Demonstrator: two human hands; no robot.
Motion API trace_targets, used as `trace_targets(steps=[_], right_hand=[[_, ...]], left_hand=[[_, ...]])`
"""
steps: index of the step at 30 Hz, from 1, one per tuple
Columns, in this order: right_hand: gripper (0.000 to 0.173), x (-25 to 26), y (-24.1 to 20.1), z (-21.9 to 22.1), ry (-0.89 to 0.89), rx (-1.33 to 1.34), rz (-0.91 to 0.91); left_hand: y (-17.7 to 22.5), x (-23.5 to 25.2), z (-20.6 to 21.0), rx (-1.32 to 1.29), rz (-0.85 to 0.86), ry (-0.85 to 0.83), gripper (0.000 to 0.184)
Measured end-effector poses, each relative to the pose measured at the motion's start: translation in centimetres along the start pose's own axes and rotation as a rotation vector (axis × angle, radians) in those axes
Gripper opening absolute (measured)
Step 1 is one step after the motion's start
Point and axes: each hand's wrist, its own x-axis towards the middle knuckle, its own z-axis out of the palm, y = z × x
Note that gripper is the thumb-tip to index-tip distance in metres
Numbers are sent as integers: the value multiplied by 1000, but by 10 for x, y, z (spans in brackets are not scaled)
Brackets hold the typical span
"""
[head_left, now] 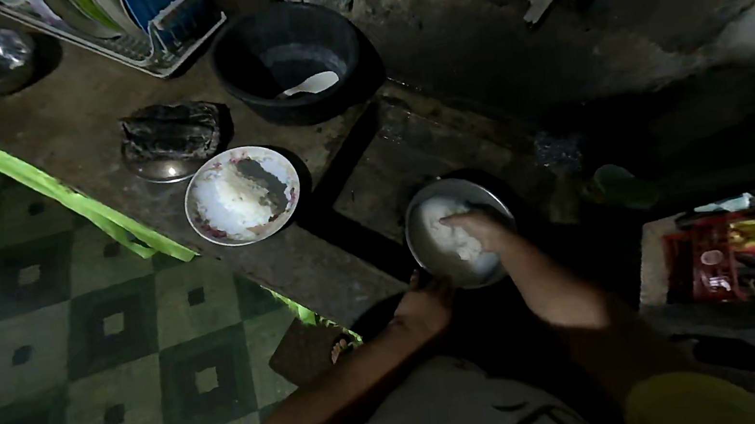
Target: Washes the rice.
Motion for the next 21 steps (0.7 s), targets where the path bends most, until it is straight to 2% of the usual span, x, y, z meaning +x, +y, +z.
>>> trace_targets(steps=[2,4,7,10,14,17,21], right_hand=[[58,-2,-12,-6,80,-217,-20],[57,7,-16,-10,70,-395,-77],[57,32,-15,-12,-1,-501,-245],[61,49,-13,-9,-71,-569,-296],[73,59,11,-12,-143,-627,-92],[80,43,17,-12,-220,-625,32],[78,23,31,-2,-274,-464,65]], left_hand=[[0,2,1,-1,0,1,61],[1,2,2,4,-8,-4,60],[0,1,3,-1,-5,10,59],[0,0,3,-1,1,8,59],[0,3,1,-11,-3,0,57],[1,3,3,1,9,7,60],[4,4,1,36,-10,-11,65]])
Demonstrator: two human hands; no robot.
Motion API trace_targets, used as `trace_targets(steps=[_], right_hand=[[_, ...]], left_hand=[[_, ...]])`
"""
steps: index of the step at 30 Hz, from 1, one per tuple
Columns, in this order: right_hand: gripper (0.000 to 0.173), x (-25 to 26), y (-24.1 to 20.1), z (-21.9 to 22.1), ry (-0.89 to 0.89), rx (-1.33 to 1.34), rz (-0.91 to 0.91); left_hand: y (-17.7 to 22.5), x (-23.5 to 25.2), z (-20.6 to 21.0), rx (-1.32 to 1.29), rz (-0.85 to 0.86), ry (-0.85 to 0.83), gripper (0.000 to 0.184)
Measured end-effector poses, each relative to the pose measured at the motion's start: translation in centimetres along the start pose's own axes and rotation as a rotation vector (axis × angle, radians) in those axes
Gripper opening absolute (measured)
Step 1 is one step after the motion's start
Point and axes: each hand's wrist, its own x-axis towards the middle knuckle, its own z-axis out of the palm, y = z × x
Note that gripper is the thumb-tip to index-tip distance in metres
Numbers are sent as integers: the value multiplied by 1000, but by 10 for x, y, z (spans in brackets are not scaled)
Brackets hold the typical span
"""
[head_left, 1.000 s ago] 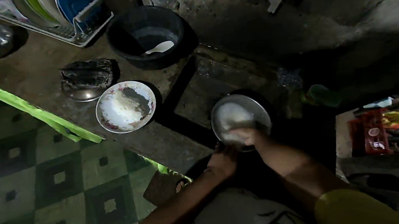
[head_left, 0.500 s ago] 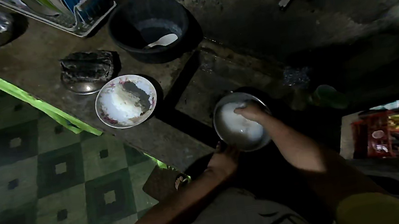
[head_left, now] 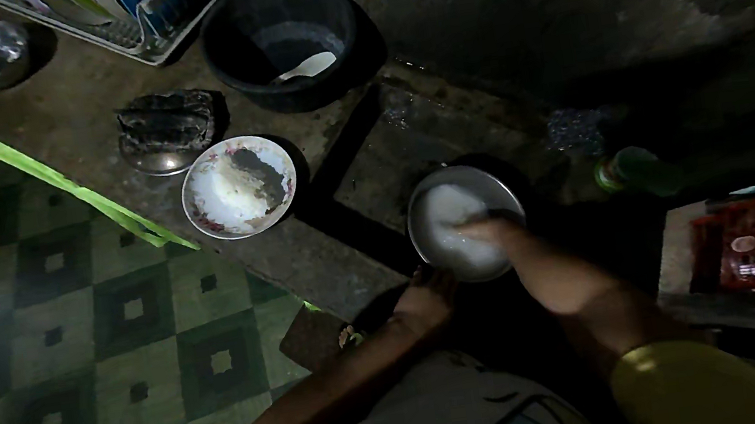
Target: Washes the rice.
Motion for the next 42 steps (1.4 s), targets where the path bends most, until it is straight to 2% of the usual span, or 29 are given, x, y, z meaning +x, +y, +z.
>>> trace_targets(steps=[3,5,8,9,11,15,18,21,25,27,31,35,39,42], right_hand=[[69,-3,-2,11,-182,47,-81],[64,-8,-5,16,-238,159,-46],[42,-15,-6,16,-323,297,-76],[40,-17,-6,15,-352,311,-111],[47,-22,-9,8,-373,280,-199],[47,-23,-21,-6,-209,175,-274],[56,-14,-26,-15,62,56,-212],[63,-13,-36,-28,221,-170,-153],[49,10,-40,-38,296,-206,-256],[46,31,-40,-36,257,-167,-334],[57,53,-40,-28,128,-219,-340],[73,32,-46,-22,-14,-165,-223],[66,-2,-50,-11,-155,-114,-158],[73,1,-43,-5,-254,-93,-112]], left_hand=[[0,0,1,-4,-25,3,65],[1,-2,0,-17,-40,-8,61],[0,-2,-1,-31,-47,-3,59],[0,-2,0,-33,-46,5,58],[2,-4,-1,-39,-49,9,58],[4,-3,-1,-35,-46,-12,60],[5,-1,0,-37,-51,-18,60],[4,-1,0,-54,-61,-24,62],[5,-1,2,-44,-64,-24,62],[5,0,4,-56,-62,-10,61],[6,-1,2,-67,-67,5,60],[6,-4,0,-78,-70,37,58],[2,-1,5,-85,-50,69,57],[2,1,9,-89,-48,76,60]])
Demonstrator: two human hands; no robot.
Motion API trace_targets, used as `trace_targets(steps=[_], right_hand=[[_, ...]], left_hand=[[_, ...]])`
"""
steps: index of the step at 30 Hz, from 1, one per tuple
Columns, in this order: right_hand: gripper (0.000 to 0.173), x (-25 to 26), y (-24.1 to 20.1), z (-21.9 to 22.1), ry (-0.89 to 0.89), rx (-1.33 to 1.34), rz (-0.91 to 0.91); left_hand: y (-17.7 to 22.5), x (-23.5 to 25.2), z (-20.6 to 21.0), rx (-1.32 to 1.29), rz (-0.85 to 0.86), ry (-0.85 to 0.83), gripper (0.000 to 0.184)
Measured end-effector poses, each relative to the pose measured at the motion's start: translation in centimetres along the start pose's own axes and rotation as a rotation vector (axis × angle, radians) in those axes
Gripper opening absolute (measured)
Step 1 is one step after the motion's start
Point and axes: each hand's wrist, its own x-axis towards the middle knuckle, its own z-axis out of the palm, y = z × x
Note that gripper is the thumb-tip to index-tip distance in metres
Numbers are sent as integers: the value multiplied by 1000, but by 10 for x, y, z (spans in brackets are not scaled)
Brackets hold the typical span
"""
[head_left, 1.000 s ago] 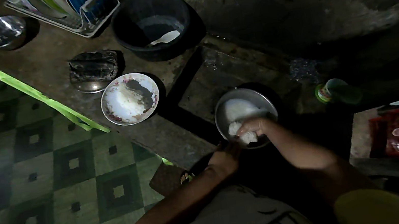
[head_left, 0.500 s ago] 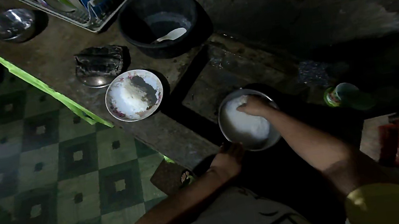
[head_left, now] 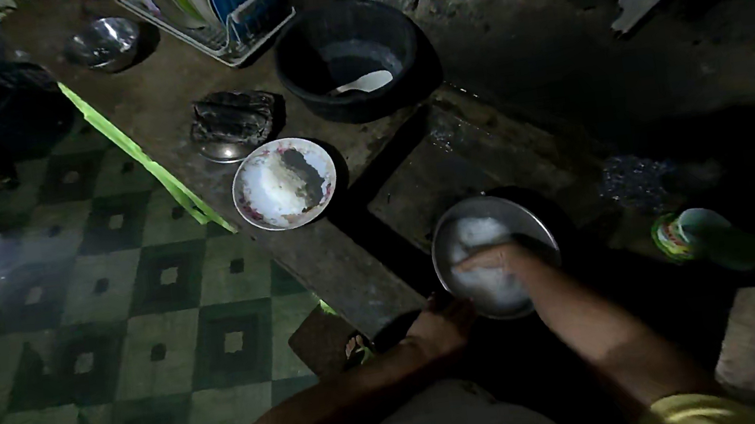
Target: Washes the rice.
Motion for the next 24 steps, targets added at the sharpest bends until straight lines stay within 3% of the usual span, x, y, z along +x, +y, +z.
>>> trace_targets(steps=[7,10,15,19,21,24], right_hand=[[55,-2,27,14,-164,232,-114],[55,-9,31,11,-147,234,-243],[62,-25,1,-6,179,109,-187],[64,-23,-15,-20,422,-137,-100],[61,-19,-19,-26,445,-212,-94],[49,-4,-17,-32,411,-130,-229]], left_hand=[[-1,-1,-4,6,11,-22,65],[-4,-1,-2,0,23,-6,62],[-5,0,-1,-5,39,-12,62],[-8,-2,-1,-14,41,-14,61],[-9,-3,0,-12,45,4,61],[-10,-5,2,-45,35,36,58]])
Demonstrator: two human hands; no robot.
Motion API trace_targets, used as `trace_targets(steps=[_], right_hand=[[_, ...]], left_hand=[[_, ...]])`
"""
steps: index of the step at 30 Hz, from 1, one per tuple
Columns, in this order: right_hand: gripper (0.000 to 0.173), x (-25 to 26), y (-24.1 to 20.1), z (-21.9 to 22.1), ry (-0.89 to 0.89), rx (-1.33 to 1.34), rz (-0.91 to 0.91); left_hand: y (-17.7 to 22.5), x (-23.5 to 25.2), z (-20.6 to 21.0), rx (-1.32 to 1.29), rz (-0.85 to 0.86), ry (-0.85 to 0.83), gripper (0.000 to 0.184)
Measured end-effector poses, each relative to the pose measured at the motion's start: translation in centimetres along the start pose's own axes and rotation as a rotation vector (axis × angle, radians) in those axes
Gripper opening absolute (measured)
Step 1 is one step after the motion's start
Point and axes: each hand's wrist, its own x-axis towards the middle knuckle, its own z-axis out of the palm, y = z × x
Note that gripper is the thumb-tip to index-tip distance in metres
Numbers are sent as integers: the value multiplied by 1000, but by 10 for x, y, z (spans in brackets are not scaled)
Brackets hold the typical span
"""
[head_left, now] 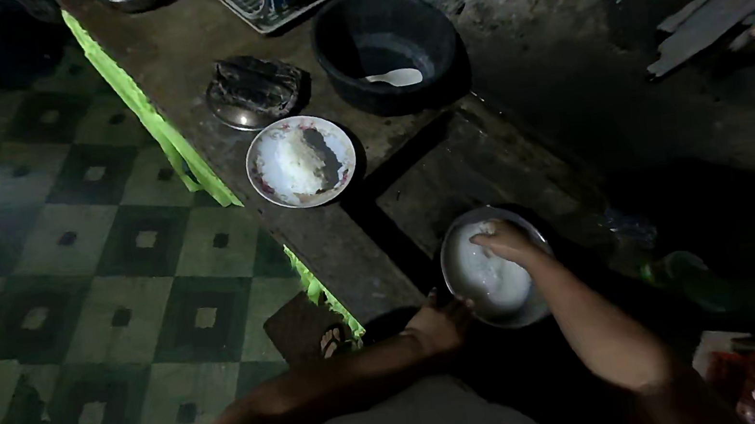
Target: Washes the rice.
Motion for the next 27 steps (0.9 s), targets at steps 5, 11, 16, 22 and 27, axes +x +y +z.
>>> trace_targets(steps=[5,11,16,22,27], right_hand=[[63,17,6,14,-171,55,-73],[72,8,0,42,-453,62,4],[66,-5,13,46,-607,232,104],[31,-19,35,51,-601,553,145],[28,-24,28,35,-377,584,140]], left_hand=[[2,0,-1,17,-24,-49,61],[1,2,2,24,3,-17,61],[3,3,4,32,7,4,58],[6,1,1,34,-17,-23,60],[6,0,0,66,-24,-42,56]])
